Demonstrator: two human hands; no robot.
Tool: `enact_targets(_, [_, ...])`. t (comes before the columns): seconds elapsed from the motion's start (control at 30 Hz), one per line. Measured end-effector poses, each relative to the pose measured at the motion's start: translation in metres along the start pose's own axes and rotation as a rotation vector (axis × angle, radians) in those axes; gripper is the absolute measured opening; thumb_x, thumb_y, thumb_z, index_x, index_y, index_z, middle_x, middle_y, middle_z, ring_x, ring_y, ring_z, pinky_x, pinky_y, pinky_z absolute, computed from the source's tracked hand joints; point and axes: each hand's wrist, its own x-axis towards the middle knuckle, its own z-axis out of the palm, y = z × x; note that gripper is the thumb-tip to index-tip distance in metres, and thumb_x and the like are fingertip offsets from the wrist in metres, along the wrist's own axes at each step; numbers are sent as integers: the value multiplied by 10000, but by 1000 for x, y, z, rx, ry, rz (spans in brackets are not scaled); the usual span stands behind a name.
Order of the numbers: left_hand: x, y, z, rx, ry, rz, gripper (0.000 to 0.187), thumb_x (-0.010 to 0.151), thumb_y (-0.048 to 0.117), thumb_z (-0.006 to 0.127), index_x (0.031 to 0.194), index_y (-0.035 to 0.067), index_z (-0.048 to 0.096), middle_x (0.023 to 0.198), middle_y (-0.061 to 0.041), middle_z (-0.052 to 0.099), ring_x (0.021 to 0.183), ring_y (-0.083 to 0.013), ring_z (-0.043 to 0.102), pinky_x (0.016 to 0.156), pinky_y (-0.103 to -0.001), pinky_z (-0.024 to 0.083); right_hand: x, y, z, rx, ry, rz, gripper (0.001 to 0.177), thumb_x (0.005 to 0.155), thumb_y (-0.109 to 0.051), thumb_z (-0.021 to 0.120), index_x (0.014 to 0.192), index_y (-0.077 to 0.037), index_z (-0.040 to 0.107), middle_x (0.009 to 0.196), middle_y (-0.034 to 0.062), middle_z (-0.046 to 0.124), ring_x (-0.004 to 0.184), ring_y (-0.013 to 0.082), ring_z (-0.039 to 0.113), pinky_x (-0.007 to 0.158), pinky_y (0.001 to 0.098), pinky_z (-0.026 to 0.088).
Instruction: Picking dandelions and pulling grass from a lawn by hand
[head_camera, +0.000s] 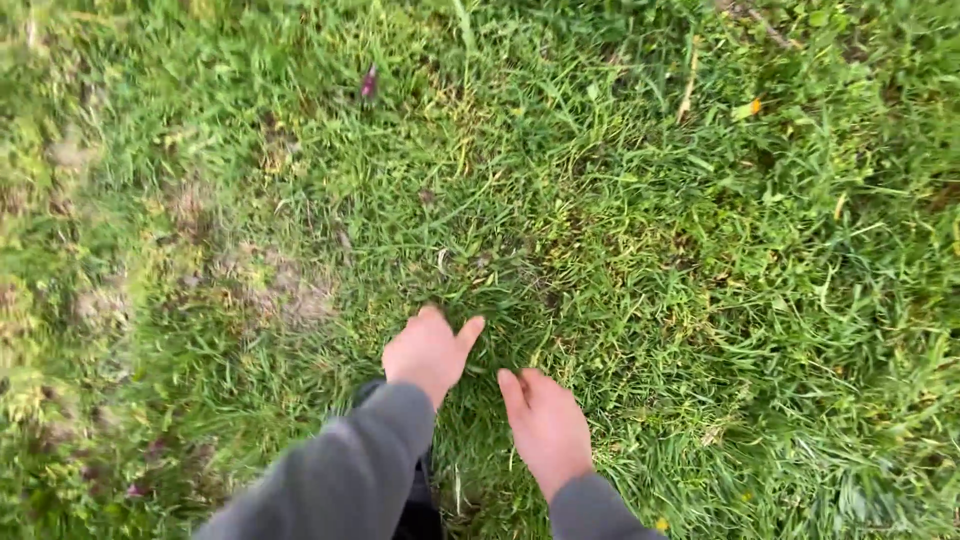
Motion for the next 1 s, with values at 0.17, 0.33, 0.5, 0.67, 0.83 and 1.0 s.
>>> enact_targets(0.17, [66, 5, 20, 140, -124, 94, 236, 1044, 169, 515, 1083, 69, 725, 1078, -112, 753, 974, -315, 728, 865, -438, 598, 36, -37, 1, -100, 31, 85, 652, 1015, -669, 322, 818, -113, 599, 890, 104, 718, 807, 327, 654, 720, 457, 475])
enact_targets(0.33, [77, -40, 38, -40, 11, 256, 357, 977, 322, 494, 1033, 65, 734, 1058, -186, 753, 1079, -387, 716, 944, -548, 570, 89, -55, 21, 188, -118, 183, 779, 878, -739, 496, 980, -13, 760, 770, 131, 789, 639, 235, 784, 757, 375, 621])
enact_targets(0.5, [82, -47, 44, -216, 56, 279, 318, 936, 287, 503, 889, 66, 727, 939, -210, 755, 1014, -421, 726, 905, -574, 563, 105, -57, 52, 152, 22, 149, 546, 920, -526, 598, 974, -31, 825, 1027, 185, 796, 1148, 339, 704, 989, 464, 528])
enact_targets(0.67, [54, -39, 30, -349, -93, 295, 343, 992, 377, 492, 760, 131, 550, 814, -115, 678, 793, -391, 652, 728, -545, 477, 102, -22, 56, 478, 191, 199, 370, 934, -245, 560, 671, 8, 622, 657, 155, 647, 676, 247, 492, 661, 389, 391])
enact_targets(0.83, [69, -51, -23, -151, -171, 135, 315, 1141, 329, 378, 1104, 149, 633, 895, 19, 687, 737, -74, 703, 650, -217, 663, 76, 6, 48, 90, 192, 414, 357, 968, -409, 630, 783, -146, 784, 632, 55, 727, 602, 169, 674, 643, 269, 517])
enact_targets(1.0, [84, -54, -38, 70, -202, 112, 473, 1123, 488, 351, 919, 176, 641, 756, 24, 640, 666, -149, 665, 687, -344, 604, 87, -46, 6, -492, 128, 109, 407, 968, -608, 460, 960, -235, 620, 882, 41, 776, 836, 290, 773, 826, 447, 597])
